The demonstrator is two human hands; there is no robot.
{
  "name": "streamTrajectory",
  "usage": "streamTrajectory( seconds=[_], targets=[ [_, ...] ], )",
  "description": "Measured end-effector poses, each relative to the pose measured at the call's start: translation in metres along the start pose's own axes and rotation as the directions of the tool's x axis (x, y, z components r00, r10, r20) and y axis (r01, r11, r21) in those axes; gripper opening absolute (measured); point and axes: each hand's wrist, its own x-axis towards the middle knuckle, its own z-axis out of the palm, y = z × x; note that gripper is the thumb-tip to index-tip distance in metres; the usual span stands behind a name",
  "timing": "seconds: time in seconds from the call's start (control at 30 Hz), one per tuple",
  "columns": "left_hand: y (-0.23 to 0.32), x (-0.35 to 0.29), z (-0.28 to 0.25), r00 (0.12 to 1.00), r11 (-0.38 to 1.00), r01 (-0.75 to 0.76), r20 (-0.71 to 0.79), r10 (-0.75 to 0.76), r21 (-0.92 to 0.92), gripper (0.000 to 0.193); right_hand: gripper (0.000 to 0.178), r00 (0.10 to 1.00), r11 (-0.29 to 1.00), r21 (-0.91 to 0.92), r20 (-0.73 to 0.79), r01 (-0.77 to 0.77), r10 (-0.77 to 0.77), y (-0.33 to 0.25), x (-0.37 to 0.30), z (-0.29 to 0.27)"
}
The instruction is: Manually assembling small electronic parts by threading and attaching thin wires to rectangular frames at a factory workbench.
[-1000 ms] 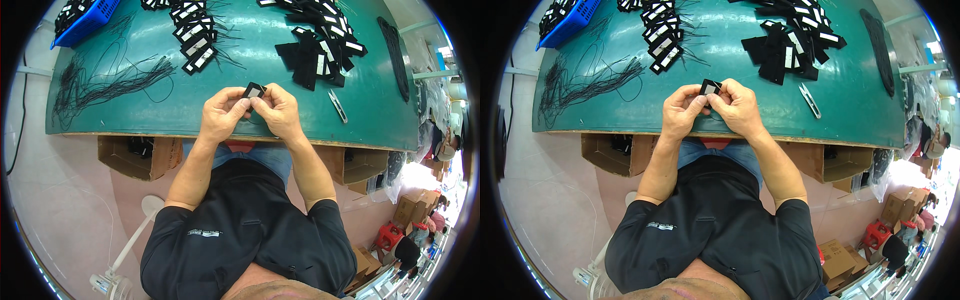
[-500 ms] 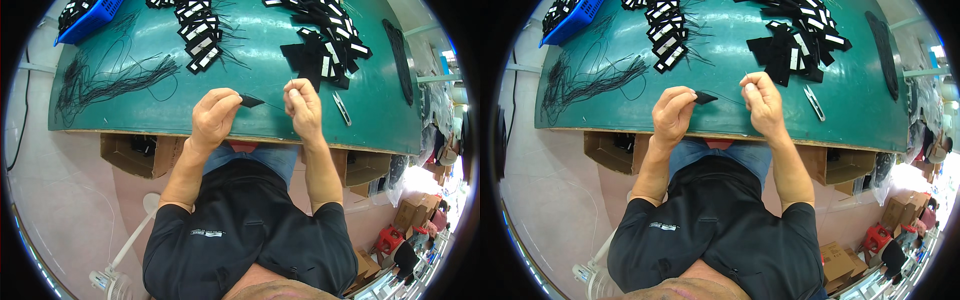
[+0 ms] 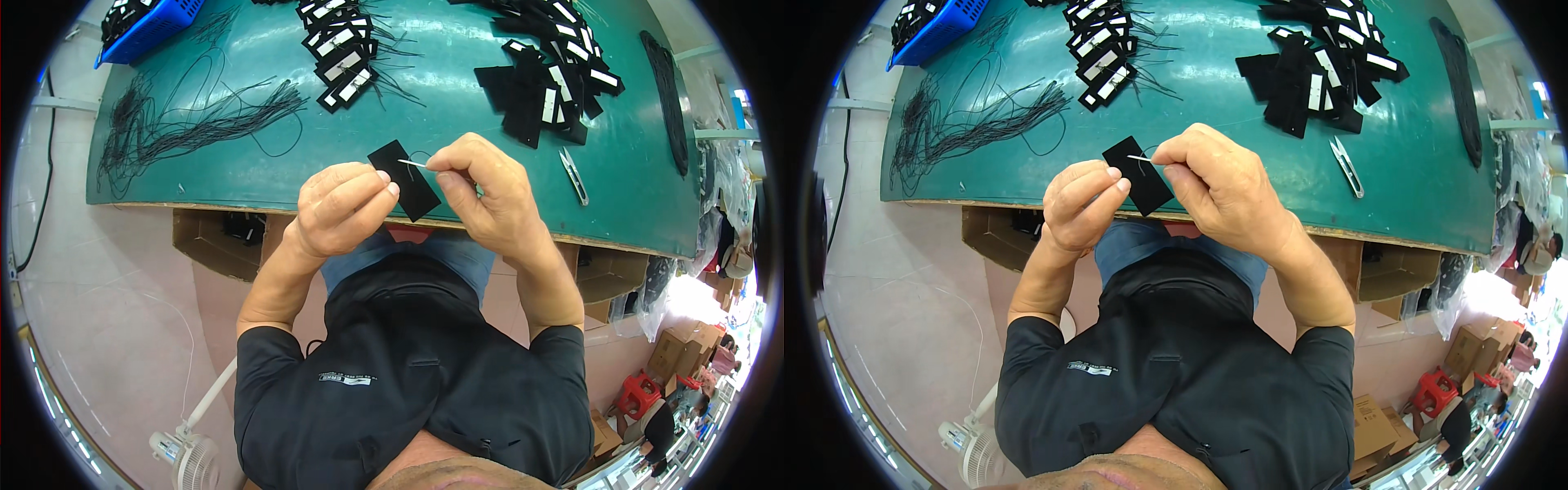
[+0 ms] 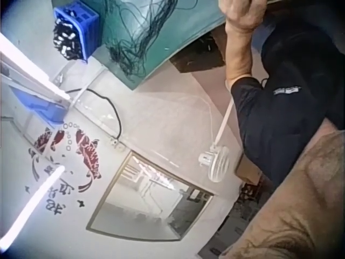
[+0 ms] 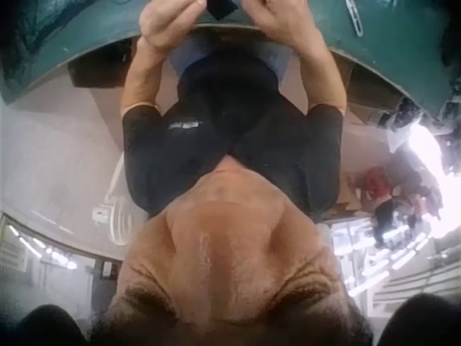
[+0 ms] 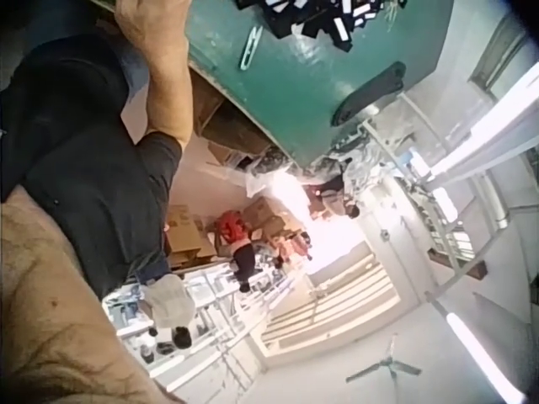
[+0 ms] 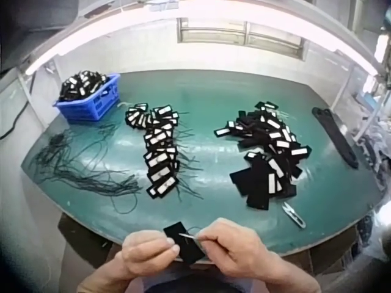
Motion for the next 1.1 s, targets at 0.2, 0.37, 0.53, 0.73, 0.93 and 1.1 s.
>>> streamTrajectory(
  seconds=[0.2,0.37,0.53,0.73,0.93,1.1],
  targets=[
    [0.001,-0.005,-0.002,0.999,0.999,0.021,0.029,-0.019,-0.043,0.031,0.016,1.000,0.999,-0.039,0.016,0.023,-0.023,0.004,0.000,0.003],
    [0.000,-0.006,0.000,1.000,0.999,0.004,0.023,-0.003,-0.049,0.029,0.014,0.999,0.995,-0.103,0.033,0.008,-0.005,-0.001,-0.002,-0.002],
    [0.001,-0.004,0.001,1.000,0.998,0.001,0.023,0.000,-0.059,0.028,0.015,1.000,0.994,-0.105,0.018,0.019,-0.017,-0.002,-0.002,-0.001],
    [0.002,-0.003,0.004,0.999,0.997,-0.004,0.035,0.006,-0.072,0.027,0.015,1.000,0.993,-0.119,0.006,0.024,-0.023,0.002,-0.003,-0.001],
    [0.004,-0.003,0.006,0.999,0.997,0.004,0.047,0.000,-0.077,0.026,0.017,0.998,0.986,-0.160,0.046,0.046,-0.039,-0.001,-0.003,-0.005],
    [0.006,0.000,0.008,0.993,0.992,0.032,0.115,-0.018,-0.122,0.026,0.016,0.980,0.944,-0.292,0.166,0.153,-0.108,0.002,0.001,-0.014]
  ],
)
